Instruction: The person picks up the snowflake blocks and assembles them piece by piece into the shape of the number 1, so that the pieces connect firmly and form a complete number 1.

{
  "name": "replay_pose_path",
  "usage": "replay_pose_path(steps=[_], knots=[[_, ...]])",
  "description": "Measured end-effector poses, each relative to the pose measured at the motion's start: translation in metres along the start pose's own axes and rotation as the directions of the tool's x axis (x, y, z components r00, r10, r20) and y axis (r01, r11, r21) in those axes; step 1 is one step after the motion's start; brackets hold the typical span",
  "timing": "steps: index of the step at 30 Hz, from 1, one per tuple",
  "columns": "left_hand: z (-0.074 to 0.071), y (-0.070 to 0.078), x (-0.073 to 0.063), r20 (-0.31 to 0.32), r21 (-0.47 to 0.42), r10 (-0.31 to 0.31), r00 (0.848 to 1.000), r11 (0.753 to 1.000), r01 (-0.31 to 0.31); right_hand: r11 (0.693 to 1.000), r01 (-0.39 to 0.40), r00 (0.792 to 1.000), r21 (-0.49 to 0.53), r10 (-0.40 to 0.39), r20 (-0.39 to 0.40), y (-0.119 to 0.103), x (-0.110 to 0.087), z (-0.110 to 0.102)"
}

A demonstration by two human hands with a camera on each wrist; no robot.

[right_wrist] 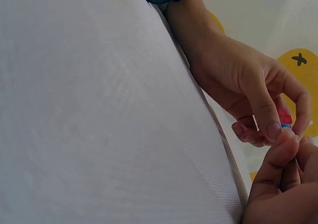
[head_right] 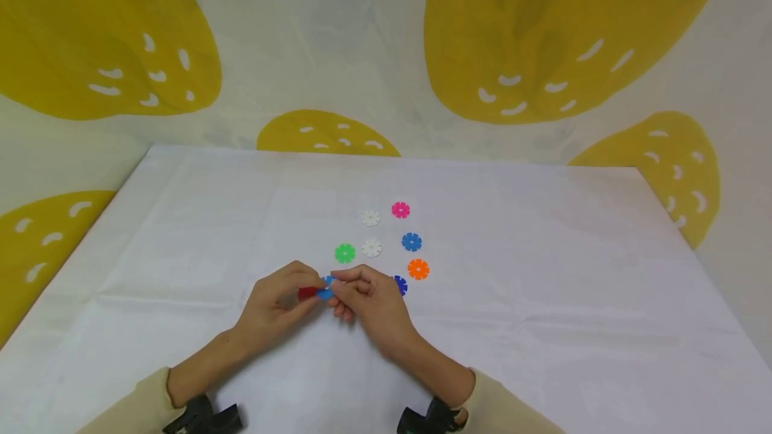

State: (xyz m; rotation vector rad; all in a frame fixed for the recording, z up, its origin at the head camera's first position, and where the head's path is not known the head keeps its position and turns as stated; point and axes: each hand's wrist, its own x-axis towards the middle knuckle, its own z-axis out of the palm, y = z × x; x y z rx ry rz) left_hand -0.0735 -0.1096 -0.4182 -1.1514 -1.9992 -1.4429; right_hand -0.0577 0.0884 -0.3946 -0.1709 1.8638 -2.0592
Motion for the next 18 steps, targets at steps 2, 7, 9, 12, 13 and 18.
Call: replay_pose_path(steps=[2, 7, 9, 12, 13, 18], knots=[[0.0, 0.001, 0.0, -0.004, 0.007, -0.002, 1.0, 1.0, 0.002, 1.0, 0.007, 1.0, -0.012, -0.007, 0.0, -0.001, 0.0, 0.0], [-0.002, 0.002, 0.002, -0.016, 0.007, 0.012, 1.0, 1.0, -0.012, 0.999, 0.025, 1.0, -0.032, -0.026, -0.018, -0.002, 0.001, 0.001], [-0.002, 0.002, 0.002, -0.021, 0.007, 0.018, 1.0, 1.0, -0.018, 0.999, 0.03, 0.999, -0.033, -0.031, -0.031, -0.003, 0.001, 0.001], [-0.002, 0.002, 0.003, -0.029, 0.012, 0.019, 0.999, 1.0, -0.018, 0.999, 0.03, 0.998, -0.028, -0.031, -0.056, -0.004, 0.002, -0.001], [-0.002, 0.002, 0.003, -0.03, 0.013, 0.017, 0.999, 1.0, -0.017, 0.999, 0.029, 0.997, -0.027, -0.03, -0.066, -0.004, 0.002, -0.002], [-0.002, 0.002, 0.0, -0.034, -0.008, 0.009, 0.999, 1.0, -0.009, 0.998, 0.022, 0.994, -0.058, -0.028, -0.102, -0.011, 0.005, -0.01]])
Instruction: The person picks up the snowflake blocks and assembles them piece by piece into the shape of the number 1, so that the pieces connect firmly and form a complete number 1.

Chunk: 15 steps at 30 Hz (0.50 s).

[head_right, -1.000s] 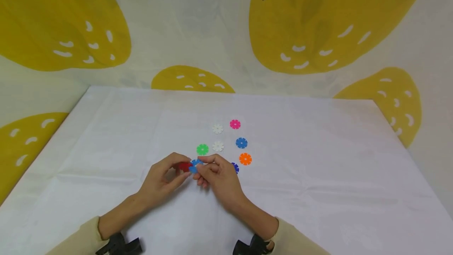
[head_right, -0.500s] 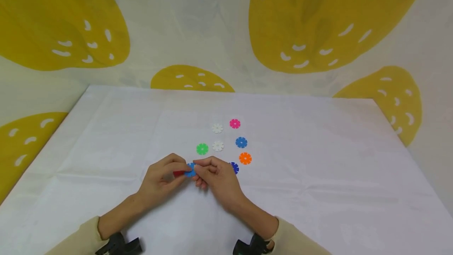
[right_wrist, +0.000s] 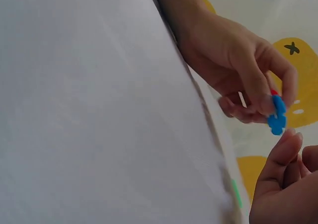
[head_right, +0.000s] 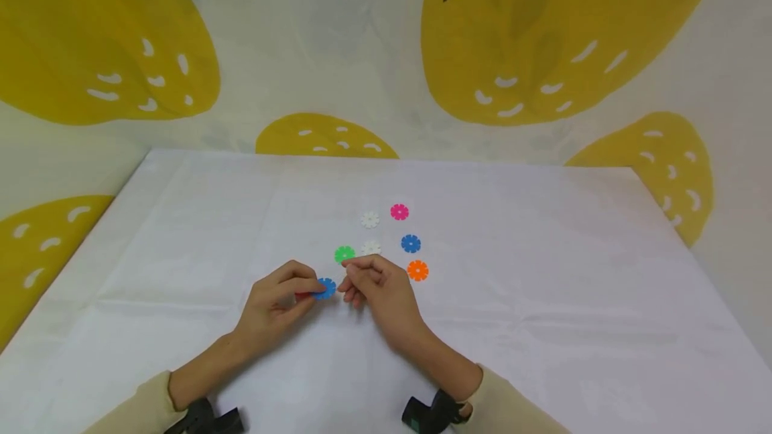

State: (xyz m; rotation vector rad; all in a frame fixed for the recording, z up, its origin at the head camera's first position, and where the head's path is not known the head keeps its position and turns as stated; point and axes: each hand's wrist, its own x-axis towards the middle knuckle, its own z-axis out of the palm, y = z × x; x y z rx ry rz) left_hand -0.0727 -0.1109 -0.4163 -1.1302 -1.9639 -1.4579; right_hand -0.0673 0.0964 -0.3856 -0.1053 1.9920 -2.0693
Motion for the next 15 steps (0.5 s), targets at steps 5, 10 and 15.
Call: replay_pose_path(steps=[5, 10, 15], knots=[[0.001, 0.0, -0.002, -0.016, -0.013, 0.003, 1.0, 1.0, -0.004, 0.993, 0.056, 0.998, -0.106, -0.058, -0.014, -0.013, -0.001, -0.014], [0.0, 0.01, 0.008, -0.049, -0.02, 0.003, 0.999, 1.0, -0.004, 0.978, 0.078, 0.994, -0.195, -0.09, -0.055, -0.021, -0.001, -0.032], [-0.001, 0.022, 0.018, -0.062, -0.04, 0.002, 0.998, 0.999, -0.004, 0.954, 0.008, 0.991, -0.301, -0.048, -0.126, -0.019, -0.005, -0.047]])
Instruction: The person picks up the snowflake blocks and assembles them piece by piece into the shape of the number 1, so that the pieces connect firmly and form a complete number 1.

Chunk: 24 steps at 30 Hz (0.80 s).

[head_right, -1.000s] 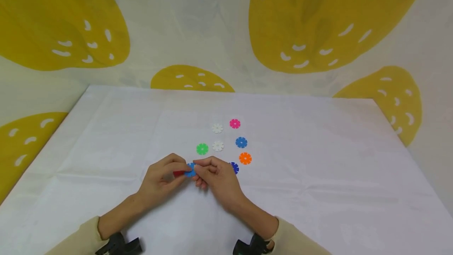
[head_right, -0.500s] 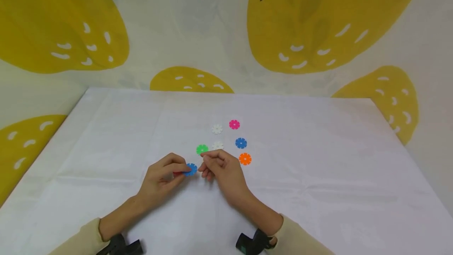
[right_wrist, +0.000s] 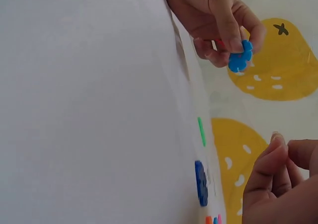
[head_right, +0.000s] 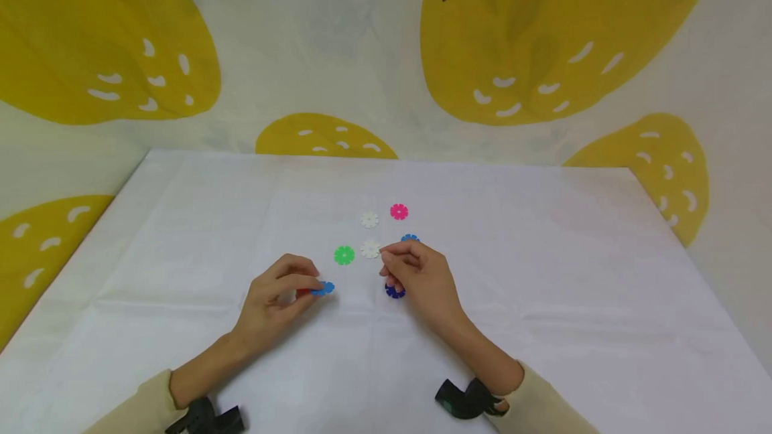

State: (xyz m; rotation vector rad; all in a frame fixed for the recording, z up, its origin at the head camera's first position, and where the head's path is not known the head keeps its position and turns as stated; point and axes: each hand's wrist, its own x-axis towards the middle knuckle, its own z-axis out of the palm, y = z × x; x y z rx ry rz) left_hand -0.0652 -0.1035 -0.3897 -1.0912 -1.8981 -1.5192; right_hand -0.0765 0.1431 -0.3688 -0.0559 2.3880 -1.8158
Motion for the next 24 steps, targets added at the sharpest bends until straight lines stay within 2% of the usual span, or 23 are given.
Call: replay_pose_path(steps=[3, 5, 8, 11, 18, 20, 24], knots=[[0.0, 0.002, 0.001, 0.005, -0.038, -0.052, 0.999, 0.998, 0.052, 0.997, -0.042, 0.999, -0.071, 0.041, -0.016, 0.003, -0.004, -0.004], [-0.001, 0.004, 0.001, 0.011, -0.071, -0.121, 0.993, 0.99, 0.121, 0.99, -0.066, 0.998, -0.122, 0.065, -0.016, 0.004, -0.007, -0.006], [-0.003, 0.004, -0.002, 0.017, -0.136, -0.244, 0.97, 0.96, 0.244, 0.983, -0.072, 0.997, -0.169, 0.073, 0.003, 0.005, -0.011, -0.006], [-0.003, -0.001, -0.006, 0.022, -0.181, -0.331, 0.943, 0.927, 0.33, 0.974, -0.067, 0.997, -0.215, 0.072, 0.017, 0.007, -0.013, -0.006], [-0.002, -0.016, -0.018, 0.07, -0.299, -0.426, 0.902, 0.853, 0.427, 0.947, -0.033, 0.999, -0.32, 0.028, -0.02, 0.017, -0.017, -0.005], [-0.003, -0.016, -0.018, 0.088, -0.309, -0.474, 0.876, 0.823, 0.476, 0.944, -0.011, 1.0, -0.33, 0.003, -0.026, 0.02, -0.018, -0.004], [-0.006, -0.013, -0.017, 0.111, -0.286, -0.581, 0.806, 0.758, 0.586, 0.944, 0.016, 0.999, -0.329, -0.027, -0.03, 0.025, -0.017, -0.002]])
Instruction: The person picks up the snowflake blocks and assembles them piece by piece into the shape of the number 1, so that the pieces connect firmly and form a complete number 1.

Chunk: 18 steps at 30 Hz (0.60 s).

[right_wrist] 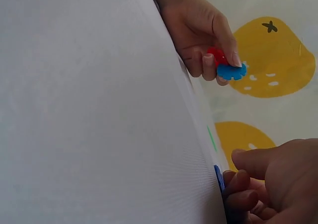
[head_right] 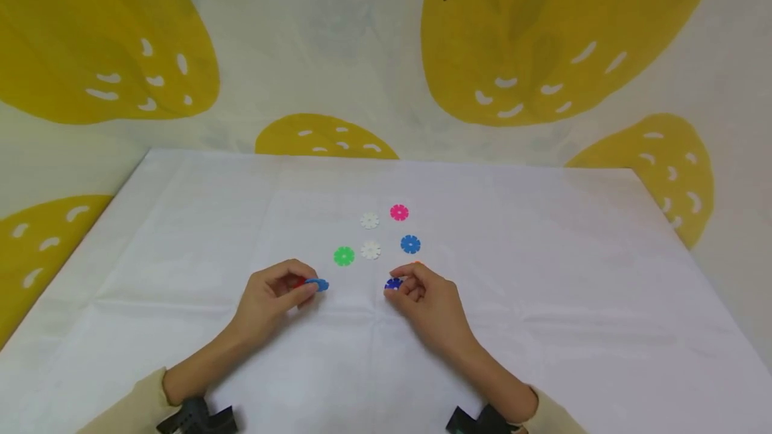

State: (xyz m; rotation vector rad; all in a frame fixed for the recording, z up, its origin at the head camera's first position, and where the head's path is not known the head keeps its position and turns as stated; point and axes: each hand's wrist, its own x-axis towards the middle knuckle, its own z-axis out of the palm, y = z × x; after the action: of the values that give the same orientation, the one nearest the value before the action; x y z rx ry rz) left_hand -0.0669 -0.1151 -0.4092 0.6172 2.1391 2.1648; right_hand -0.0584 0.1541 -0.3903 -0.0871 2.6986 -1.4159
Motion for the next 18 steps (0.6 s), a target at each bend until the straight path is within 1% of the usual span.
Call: replay_pose_path(steps=[1, 3, 8, 12, 18], knots=[[0.0002, 0.0005, -0.0001, -0.002, 0.001, -0.024, 1.0, 1.0, 0.024, 1.0, 0.002, 1.0, 0.001, -0.002, -0.003, 0.0005, -0.0001, 0.0003], [0.0007, 0.0007, -0.0001, 0.002, -0.007, -0.049, 0.999, 0.999, 0.049, 1.0, 0.008, 1.0, -0.004, -0.008, -0.012, 0.0002, -0.0003, 0.0006], [0.0003, 0.0008, 0.0009, 0.026, -0.013, -0.051, 0.998, 0.999, 0.051, 0.999, 0.031, 0.999, -0.032, -0.033, -0.04, -0.0008, -0.0005, 0.0019], [0.0003, 0.0003, 0.0004, 0.038, -0.01, -0.057, 0.998, 0.998, 0.057, 0.998, 0.043, 0.998, -0.044, -0.045, -0.045, 0.0008, -0.0001, 0.0024], [0.0003, -0.002, -0.0005, 0.068, -0.006, -0.025, 0.997, 1.0, 0.025, 0.995, 0.062, 0.996, -0.077, -0.066, -0.054, 0.0017, -0.0015, 0.0028]])
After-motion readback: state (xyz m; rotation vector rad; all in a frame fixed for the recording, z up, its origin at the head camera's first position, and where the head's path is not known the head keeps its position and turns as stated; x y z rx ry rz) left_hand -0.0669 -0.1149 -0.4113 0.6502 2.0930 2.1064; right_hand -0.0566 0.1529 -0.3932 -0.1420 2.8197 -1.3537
